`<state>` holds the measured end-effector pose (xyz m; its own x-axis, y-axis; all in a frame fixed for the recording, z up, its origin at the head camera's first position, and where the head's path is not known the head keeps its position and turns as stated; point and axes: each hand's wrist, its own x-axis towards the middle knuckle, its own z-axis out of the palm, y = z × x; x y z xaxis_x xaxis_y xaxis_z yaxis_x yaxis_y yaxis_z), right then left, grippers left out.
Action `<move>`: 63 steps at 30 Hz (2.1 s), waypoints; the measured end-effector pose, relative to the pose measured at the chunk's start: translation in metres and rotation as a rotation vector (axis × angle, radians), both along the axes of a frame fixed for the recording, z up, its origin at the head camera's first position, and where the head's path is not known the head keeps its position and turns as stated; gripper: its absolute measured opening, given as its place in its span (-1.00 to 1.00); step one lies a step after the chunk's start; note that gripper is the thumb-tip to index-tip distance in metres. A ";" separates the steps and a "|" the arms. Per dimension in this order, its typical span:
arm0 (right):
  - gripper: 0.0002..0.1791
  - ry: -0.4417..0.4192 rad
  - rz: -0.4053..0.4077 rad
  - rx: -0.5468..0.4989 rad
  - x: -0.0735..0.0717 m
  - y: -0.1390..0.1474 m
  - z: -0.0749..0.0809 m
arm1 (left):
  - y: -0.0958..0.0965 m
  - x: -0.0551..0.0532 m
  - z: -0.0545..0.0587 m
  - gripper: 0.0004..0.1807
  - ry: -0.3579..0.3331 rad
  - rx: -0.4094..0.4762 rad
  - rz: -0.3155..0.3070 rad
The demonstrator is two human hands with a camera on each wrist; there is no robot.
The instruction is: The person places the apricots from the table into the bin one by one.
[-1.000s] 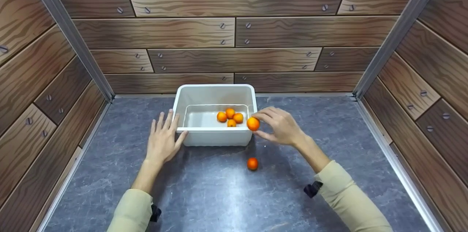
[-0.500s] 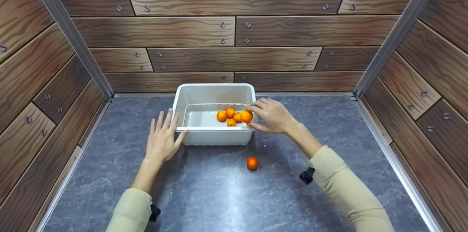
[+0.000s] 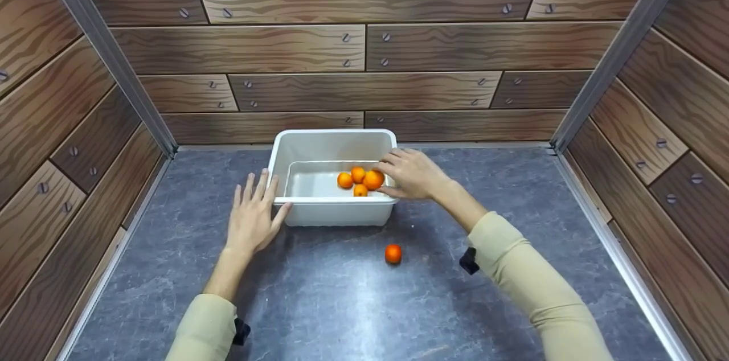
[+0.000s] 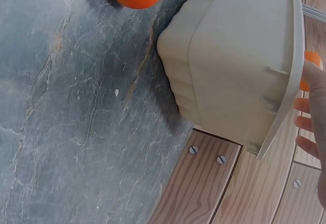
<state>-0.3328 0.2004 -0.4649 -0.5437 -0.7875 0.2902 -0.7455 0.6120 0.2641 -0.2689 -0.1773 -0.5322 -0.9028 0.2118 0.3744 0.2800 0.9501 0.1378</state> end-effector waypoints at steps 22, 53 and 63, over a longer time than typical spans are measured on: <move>-0.35 -0.083 -0.096 0.161 -0.003 -0.018 0.005 | 0.001 0.000 0.000 -0.20 0.007 0.015 -0.006; -0.36 -0.005 -0.011 -0.102 0.030 0.022 -0.005 | 0.000 0.001 0.001 -0.20 -0.020 0.010 -0.002; -0.34 0.018 0.038 -0.201 0.049 0.034 -0.017 | 0.001 0.000 0.000 -0.19 -0.011 0.002 0.005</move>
